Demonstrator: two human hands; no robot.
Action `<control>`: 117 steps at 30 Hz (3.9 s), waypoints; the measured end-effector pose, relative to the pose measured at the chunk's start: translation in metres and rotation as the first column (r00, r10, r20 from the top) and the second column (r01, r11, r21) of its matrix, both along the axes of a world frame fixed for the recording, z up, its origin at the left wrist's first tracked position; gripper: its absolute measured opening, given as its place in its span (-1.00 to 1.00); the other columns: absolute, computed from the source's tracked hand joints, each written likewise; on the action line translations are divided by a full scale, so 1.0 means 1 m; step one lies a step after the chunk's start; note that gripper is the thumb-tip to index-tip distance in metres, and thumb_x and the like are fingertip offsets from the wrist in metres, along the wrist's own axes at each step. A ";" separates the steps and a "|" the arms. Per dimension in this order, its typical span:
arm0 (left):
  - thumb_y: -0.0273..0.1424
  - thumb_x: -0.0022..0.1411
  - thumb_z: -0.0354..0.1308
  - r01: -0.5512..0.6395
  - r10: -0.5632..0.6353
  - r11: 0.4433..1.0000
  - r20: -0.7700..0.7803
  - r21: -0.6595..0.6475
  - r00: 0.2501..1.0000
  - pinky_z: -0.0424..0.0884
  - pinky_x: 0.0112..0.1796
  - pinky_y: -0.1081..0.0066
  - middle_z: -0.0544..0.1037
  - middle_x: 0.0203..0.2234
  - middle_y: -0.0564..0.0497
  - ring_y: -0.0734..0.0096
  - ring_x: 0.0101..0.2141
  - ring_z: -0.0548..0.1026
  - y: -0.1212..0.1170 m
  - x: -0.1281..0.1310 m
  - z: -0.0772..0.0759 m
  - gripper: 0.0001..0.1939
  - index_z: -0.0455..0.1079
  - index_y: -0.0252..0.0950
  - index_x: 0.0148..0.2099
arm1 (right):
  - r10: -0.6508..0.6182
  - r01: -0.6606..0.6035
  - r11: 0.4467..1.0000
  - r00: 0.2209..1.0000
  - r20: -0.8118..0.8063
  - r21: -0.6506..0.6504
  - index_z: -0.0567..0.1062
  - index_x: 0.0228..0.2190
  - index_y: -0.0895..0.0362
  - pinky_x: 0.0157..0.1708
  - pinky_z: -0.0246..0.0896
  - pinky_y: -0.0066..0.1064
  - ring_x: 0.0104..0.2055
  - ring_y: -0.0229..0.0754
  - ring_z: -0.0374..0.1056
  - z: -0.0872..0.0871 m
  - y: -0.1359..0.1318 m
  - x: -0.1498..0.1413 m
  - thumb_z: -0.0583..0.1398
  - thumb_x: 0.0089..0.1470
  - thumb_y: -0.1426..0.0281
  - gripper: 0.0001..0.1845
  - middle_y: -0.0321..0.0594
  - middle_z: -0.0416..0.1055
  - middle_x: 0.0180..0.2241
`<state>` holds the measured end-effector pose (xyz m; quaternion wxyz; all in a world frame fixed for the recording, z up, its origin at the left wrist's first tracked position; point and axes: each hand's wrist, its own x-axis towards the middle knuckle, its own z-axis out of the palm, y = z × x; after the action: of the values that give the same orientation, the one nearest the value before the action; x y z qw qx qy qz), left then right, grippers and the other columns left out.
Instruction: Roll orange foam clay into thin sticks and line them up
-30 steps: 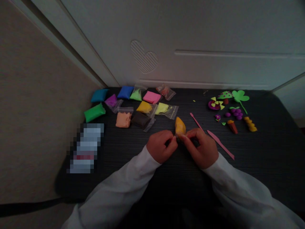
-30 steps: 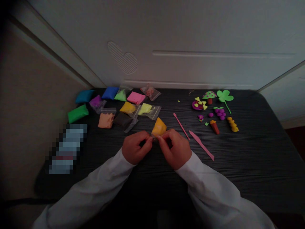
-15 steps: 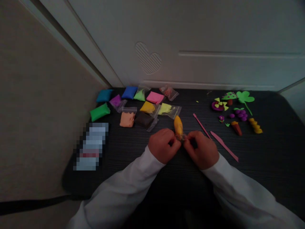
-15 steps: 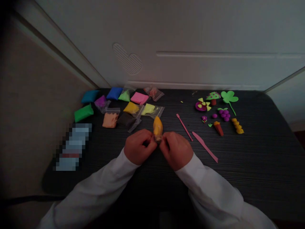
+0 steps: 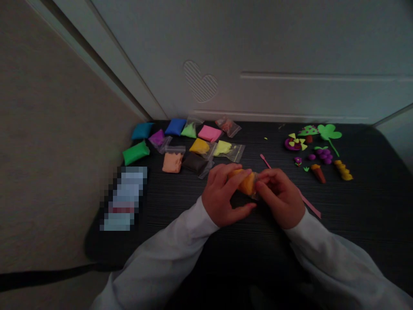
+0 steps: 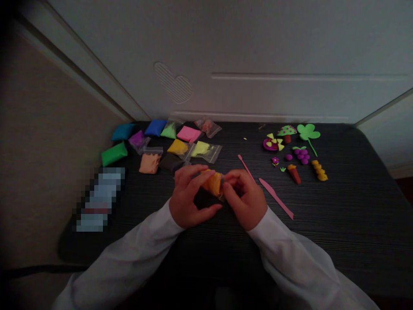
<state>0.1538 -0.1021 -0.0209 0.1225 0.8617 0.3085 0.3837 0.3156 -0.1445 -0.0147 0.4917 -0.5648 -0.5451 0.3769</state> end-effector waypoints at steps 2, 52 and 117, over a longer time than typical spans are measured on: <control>-0.14 -0.11 0.20 0.029 -0.029 0.999 -0.015 -0.027 0.999 0.16 -0.02 0.12 0.32 -0.06 -0.18 0.12 -0.02 0.24 0.001 0.001 0.001 -0.30 0.15 -0.32 0.06 | 0.027 -0.056 0.993 0.966 -0.256 -0.106 0.30 -0.37 0.10 -0.51 0.20 -0.51 -0.52 -0.36 0.27 0.001 0.002 0.002 0.14 -0.04 0.39 -0.88 -0.38 0.32 -0.54; -0.50 -0.04 0.16 0.070 -0.040 0.970 0.131 -0.232 0.991 0.36 -0.28 0.36 0.49 -0.47 -0.01 0.42 -0.36 0.39 0.006 0.000 -0.004 -0.90 0.36 -0.32 -0.37 | 0.200 -0.155 0.976 0.912 0.358 -0.150 0.50 -0.36 0.10 -0.59 0.06 -0.49 -0.58 -0.35 0.18 0.014 0.000 0.007 0.15 -0.04 0.25 -0.78 -0.34 0.31 -0.60; -0.36 0.05 0.05 0.168 -0.305 0.911 -0.340 -0.378 0.890 0.26 -0.33 0.43 0.42 -0.48 0.00 0.42 -0.41 0.34 0.006 -0.001 0.000 -0.85 0.32 -0.35 -0.35 | 0.336 -0.413 0.910 0.717 0.611 -0.016 0.44 -0.38 0.10 -0.45 0.10 -0.44 -0.49 -0.30 0.28 0.010 -0.002 0.006 0.11 0.00 0.33 -0.84 -0.30 0.40 -0.51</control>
<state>0.1529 -0.0960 -0.0206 0.2509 0.9182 0.2790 0.1271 0.3216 -0.1463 -0.0045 0.2398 -0.5012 -0.7973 0.2357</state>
